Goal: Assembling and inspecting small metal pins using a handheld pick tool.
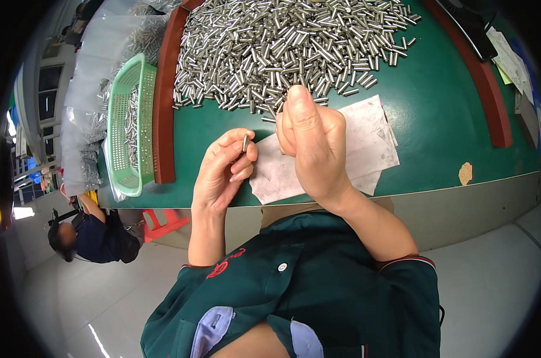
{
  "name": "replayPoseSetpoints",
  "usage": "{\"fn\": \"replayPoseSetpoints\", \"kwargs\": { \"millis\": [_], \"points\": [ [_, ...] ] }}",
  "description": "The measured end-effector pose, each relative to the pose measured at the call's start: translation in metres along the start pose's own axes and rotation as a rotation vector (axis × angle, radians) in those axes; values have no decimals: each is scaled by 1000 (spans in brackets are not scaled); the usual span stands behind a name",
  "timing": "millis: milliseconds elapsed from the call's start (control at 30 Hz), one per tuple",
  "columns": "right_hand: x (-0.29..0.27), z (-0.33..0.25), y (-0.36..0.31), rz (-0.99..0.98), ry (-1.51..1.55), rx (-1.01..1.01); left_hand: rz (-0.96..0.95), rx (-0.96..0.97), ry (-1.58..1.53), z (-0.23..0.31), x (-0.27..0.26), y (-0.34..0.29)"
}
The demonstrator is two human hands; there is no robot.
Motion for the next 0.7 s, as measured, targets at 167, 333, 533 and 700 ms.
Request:
{"fn": "replayPoseSetpoints", "kwargs": {
  "millis": [167, 333, 533, 700],
  "points": [
    [0, 0, 0, 4, 14, 7, 12, -22, -7, 1, 1, 1],
    [0, 0, 0, 1, 22, 13, 15, -35, -17, 2, 1, 1],
    [0, 0, 0, 5, 15, 20, 11, -11, -30, 3, 1, 1],
    [-1, 1, 0, -14, 18, 6, 17, -4, -44, 3, 0, 0]
  ]
}}
Point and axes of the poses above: each hand's wrist, its own y-axis towards the middle knuckle, its own x-axis out of the palm, z = x × y, the point moved 3 cm from there along y, towards the middle knuckle, and after that the axes turned 1 degree about -y, right-handed, at the moved point
